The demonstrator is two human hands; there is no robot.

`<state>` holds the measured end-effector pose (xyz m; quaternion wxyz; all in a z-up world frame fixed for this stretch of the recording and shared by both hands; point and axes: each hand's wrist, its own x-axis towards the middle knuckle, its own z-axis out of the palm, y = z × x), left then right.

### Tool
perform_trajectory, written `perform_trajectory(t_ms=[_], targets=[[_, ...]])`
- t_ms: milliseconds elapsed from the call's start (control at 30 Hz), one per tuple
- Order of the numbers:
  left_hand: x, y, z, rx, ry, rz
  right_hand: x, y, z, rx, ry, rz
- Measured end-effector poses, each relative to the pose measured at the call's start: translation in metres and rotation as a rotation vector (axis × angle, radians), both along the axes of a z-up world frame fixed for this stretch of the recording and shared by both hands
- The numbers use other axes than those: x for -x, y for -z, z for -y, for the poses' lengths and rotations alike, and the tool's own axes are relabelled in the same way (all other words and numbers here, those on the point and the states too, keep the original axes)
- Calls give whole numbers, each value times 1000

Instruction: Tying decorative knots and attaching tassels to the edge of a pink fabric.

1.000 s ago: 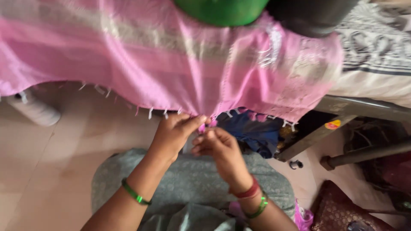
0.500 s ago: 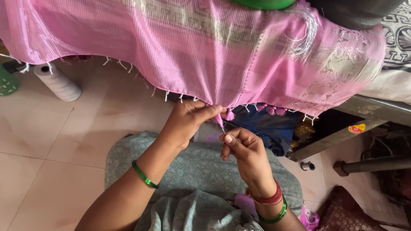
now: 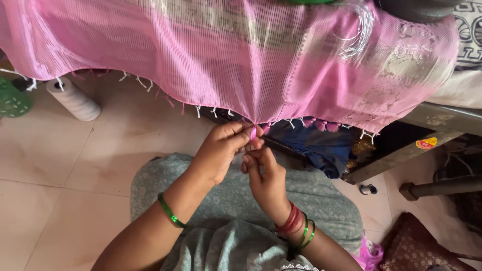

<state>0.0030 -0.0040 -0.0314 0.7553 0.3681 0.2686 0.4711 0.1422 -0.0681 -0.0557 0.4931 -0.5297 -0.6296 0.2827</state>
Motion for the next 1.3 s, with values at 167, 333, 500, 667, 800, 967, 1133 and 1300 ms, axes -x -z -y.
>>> perform_trajectory(t_ms=[167,333,500,667,800,967,1133,1300], targets=[[-11,22,-1,-102,-120,-39,-6,-35,-9,-298,43,-4],[-27,33,1,-120,-215,-125,-13,-31,-44,57,-104,-481],[-17,4,7,-385,-567,-446,-6,-11,-50,-3,-138,-621],[-12,4,-5,-270,-251,-165,6,-14,-34,-50,-103,-553],[-15,6,-11,-211,-237,-110,-4,-23,-34,74,-167,-576],[-29,26,1,-293,-417,-298,-19,-27,-55,206,-312,-731],[-20,25,9,-660,-607,-644,-18,-5,-64,194,-335,-814],[-8,12,-4,-490,-418,-460,-1,-14,-45,59,-201,-782]])
